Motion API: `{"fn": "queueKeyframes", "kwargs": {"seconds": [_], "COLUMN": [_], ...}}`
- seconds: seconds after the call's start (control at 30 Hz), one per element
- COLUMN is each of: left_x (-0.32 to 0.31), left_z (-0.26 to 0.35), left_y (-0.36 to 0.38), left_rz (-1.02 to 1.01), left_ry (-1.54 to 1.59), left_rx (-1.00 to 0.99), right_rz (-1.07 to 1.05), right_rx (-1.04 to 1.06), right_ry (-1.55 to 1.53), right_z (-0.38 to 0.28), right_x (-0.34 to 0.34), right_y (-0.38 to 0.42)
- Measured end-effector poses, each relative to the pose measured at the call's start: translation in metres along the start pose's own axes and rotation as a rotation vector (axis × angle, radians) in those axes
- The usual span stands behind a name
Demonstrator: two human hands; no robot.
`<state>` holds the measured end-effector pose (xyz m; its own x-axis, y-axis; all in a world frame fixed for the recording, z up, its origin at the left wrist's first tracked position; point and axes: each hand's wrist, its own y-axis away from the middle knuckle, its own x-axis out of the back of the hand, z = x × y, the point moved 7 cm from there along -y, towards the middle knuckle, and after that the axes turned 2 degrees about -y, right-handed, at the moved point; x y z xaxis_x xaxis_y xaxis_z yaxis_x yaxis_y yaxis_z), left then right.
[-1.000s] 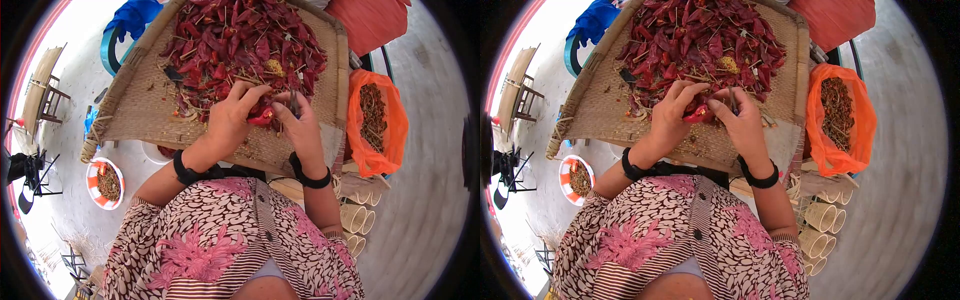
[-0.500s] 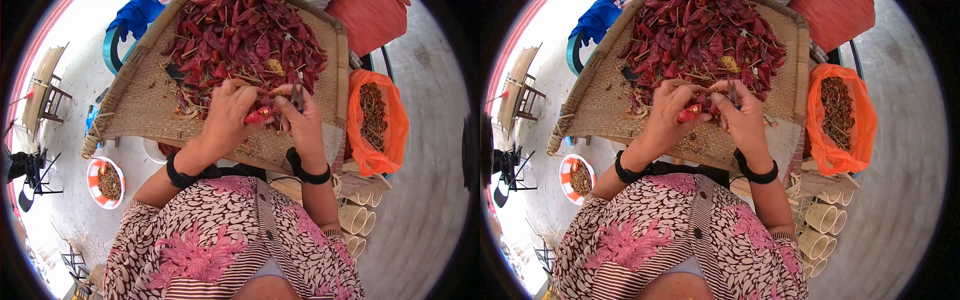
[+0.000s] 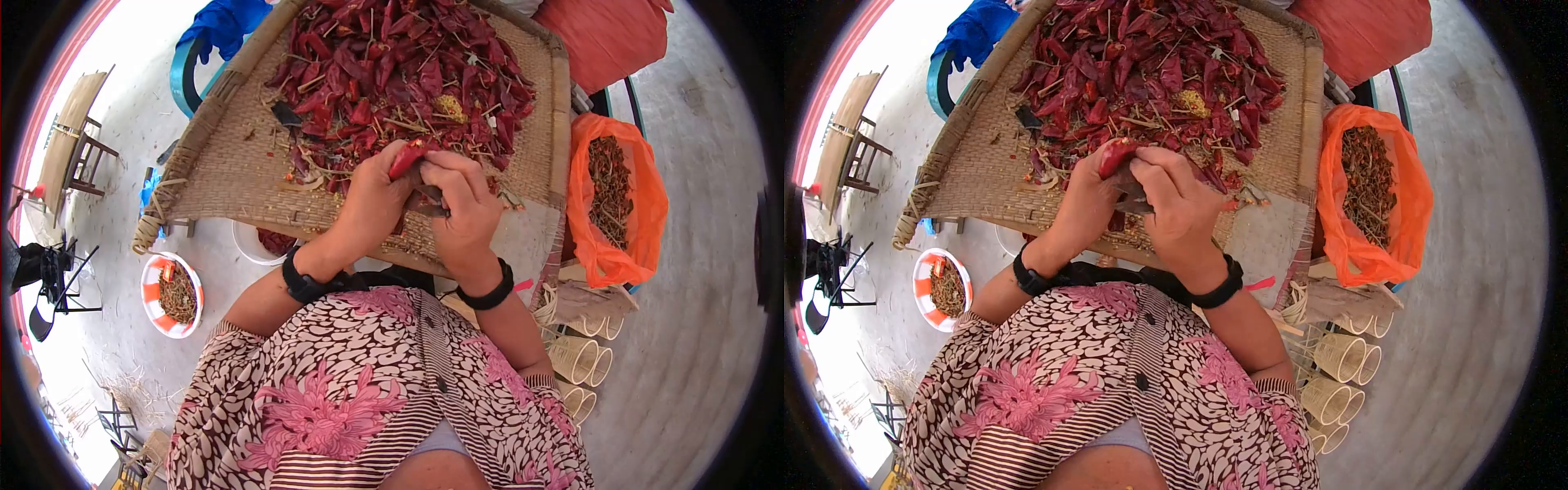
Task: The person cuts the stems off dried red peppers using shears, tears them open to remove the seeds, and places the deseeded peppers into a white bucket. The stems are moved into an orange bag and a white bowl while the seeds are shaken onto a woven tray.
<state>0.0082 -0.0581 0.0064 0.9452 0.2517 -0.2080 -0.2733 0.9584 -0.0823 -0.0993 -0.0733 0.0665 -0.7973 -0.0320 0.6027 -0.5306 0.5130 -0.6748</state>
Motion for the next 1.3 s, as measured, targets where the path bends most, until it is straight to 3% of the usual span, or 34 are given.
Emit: {"fn": "queueKeyframes", "kwargs": {"seconds": [0.03,0.17,0.27,0.4,0.6,0.9,1.0,1.03,1.13,1.17,1.2,1.23,1.3], "left_x": [0.000,-0.006,-0.008,-0.009,-0.009,-0.009,-0.008,-0.007,0.002,0.003,0.006,0.005,0.004], "left_z": [0.000,0.006,0.005,0.007,0.015,0.012,0.003,0.000,-0.002,0.000,0.000,-0.001,0.001], "left_y": [-0.001,0.006,0.011,0.015,0.018,0.021,0.022,0.020,0.014,0.013,0.010,0.008,0.009], "left_rz": [0.023,-0.183,-0.302,-0.396,-0.442,-0.539,-0.511,-0.506,-0.374,-0.376,-0.310,-0.245,-0.219], "left_ry": [0.065,0.037,0.109,0.215,0.370,0.666,0.707,0.716,0.287,0.248,0.154,0.060,-0.092], "left_rx": [-0.071,0.182,0.200,0.179,0.179,0.259,0.334,0.353,0.321,0.315,0.186,0.058,-0.001], "right_rz": [-0.016,0.107,0.042,0.040,0.048,-0.036,0.072,0.056,-0.040,-0.089,-0.134,-0.167,-0.220], "right_rx": [0.007,-0.103,-0.861,-1.020,-1.179,-1.113,-1.028,-0.956,-0.654,-0.554,-0.469,-0.430,-0.443], "right_ry": [0.005,-0.175,-0.707,-1.337,-2.040,-2.400,-1.925,-1.590,-0.675,-0.517,-0.392,-0.330,-0.339], "right_z": [0.005,0.019,0.038,0.035,0.028,0.008,0.016,0.021,0.022,0.018,0.015,0.013,0.015], "right_x": [-0.003,0.006,-0.001,-0.011,-0.036,-0.044,-0.032,-0.024,0.006,0.010,0.010,0.009,0.006], "right_y": [0.001,-0.003,0.011,0.018,0.031,0.026,0.021,0.018,0.004,-0.002,-0.004,-0.005,-0.006]}}
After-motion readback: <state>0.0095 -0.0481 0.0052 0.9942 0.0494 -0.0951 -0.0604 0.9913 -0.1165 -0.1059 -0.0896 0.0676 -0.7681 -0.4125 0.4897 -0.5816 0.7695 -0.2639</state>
